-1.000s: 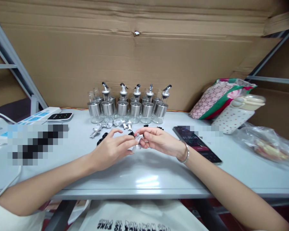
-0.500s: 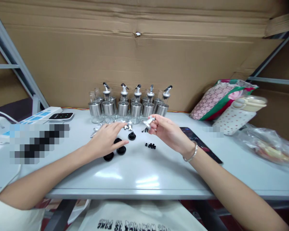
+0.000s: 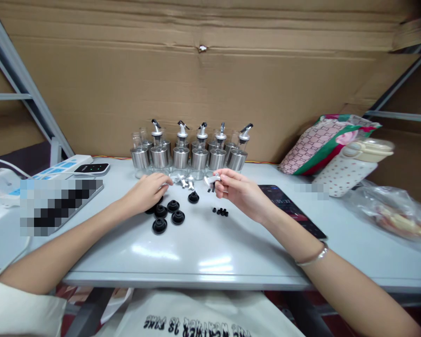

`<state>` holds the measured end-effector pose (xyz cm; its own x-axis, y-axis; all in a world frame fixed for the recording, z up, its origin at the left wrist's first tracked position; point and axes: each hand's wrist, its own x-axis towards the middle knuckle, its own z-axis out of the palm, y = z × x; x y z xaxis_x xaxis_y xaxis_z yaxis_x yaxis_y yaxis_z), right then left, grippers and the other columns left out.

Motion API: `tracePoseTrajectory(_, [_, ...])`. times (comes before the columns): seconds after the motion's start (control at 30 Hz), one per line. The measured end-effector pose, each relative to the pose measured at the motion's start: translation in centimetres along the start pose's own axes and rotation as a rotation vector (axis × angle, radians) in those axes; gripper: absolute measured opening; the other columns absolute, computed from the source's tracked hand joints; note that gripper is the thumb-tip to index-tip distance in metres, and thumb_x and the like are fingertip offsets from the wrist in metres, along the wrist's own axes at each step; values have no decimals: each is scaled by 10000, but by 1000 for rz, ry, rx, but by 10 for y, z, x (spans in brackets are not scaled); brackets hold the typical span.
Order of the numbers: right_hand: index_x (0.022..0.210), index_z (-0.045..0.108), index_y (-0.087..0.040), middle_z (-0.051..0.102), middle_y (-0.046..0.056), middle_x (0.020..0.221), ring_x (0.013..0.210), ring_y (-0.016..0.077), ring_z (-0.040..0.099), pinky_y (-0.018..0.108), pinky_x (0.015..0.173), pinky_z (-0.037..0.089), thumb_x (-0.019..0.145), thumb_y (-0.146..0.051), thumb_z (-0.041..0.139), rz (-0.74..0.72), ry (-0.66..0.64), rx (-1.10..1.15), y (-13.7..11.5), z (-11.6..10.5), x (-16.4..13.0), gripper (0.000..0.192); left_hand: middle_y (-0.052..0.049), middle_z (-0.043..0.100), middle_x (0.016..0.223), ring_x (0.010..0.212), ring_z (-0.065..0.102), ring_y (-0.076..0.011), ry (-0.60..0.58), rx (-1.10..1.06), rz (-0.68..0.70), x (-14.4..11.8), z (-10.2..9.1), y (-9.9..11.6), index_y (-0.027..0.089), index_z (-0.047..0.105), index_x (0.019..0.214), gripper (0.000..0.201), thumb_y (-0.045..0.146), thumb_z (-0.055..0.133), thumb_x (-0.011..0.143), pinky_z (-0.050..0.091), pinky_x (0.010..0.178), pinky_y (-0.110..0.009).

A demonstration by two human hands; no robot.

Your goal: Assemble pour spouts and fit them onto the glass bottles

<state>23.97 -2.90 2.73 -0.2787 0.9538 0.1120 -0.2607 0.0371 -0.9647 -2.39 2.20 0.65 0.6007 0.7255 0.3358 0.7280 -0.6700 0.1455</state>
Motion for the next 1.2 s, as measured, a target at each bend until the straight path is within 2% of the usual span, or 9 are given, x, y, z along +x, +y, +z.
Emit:
tracePoseTrajectory(0.1, [889, 561, -188, 487, -39, 621, 592, 118, 458, 294, 626, 355, 772, -319, 651, 17, 6, -3, 0, 0, 0, 197, -71, 605, 998, 960, 529, -215, 35, -10, 163, -2, -5, 10, 171, 564, 983, 245, 223, 326, 956, 408, 820, -345])
tracePoseTrajectory(0.23, [888, 564, -186, 504, -36, 619, 592, 119, 464, 293, 629, 357, 767, -308, 649, 32, 26, -4, 0, 0, 0, 192, -56, 617, 920, 867, 552, -207, -14, 173, 281, -8, -9, 29, 170, 583, 968, 225, 260, 378, 962, 369, 728, -310])
tracePoseTrajectory(0.37, [888, 568, -181, 508, -32, 617, 592, 119, 457, 294, 629, 356, 776, -306, 642, 46, 17, -13, 0, 0, 0, 183, -64, 627, 850, 803, 578, -222, 2, 331, 213, -13, -6, 32, 146, 599, 889, 300, 395, 442, 947, 346, 697, -318])
tracePoseTrajectory(0.47, [900, 576, -178, 507, -32, 616, 595, 117, 457, 290, 631, 351, 784, -301, 640, 45, 13, -13, 1, -1, 0, 181, -64, 632, 762, 720, 585, -215, -3, 378, 123, -13, -3, 31, 139, 593, 771, 376, 422, 420, 948, 351, 695, -332])
tracePoseTrajectory(0.63, [908, 579, -183, 512, -32, 619, 593, 120, 465, 289, 624, 350, 790, -312, 642, 39, 18, -14, 1, -1, -1, 185, -51, 658, 761, 687, 597, -197, -96, 309, 62, -12, -4, 37, 138, 611, 756, 339, 346, 428, 951, 356, 681, -329])
tracePoseTrajectory(0.87, [872, 593, -175, 521, -32, 596, 582, 116, 460, 280, 612, 364, 750, -304, 658, 15, 79, 3, 0, 1, 0, 189, -12, 680, 838, 733, 607, -168, -100, 22, 72, -13, -12, 41, 171, 639, 854, 116, 283, 608, 859, 375, 690, -293])
tracePoseTrajectory(1.07, [862, 599, -165, 517, -42, 585, 591, 108, 472, 260, 614, 374, 711, -306, 676, -21, 166, 23, -1, 1, 1, 220, -4, 663, 792, 707, 598, -151, -163, -124, -10, -11, -13, 35, 184, 665, 911, 87, 221, 639, 836, 397, 639, -254])
tracePoseTrajectory(1.13, [866, 597, -165, 523, -43, 585, 586, 105, 473, 259, 615, 374, 711, -308, 678, -25, 161, 16, -1, 1, 1, 226, -7, 659, 793, 714, 597, -149, -144, -129, 23, -10, -11, 33, 184, 667, 918, 85, 202, 618, 851, 411, 663, -261])
tracePoseTrajectory(1.2, [876, 597, -168, 537, -40, 594, 580, 104, 476, 261, 616, 375, 719, -316, 675, -32, 152, -1, -1, 2, 1, 230, -14, 658, 819, 738, 600, -152, -72, -115, 105, -11, -10, 33, 179, 659, 917, 95, 191, 573, 880, 424, 698, -276])
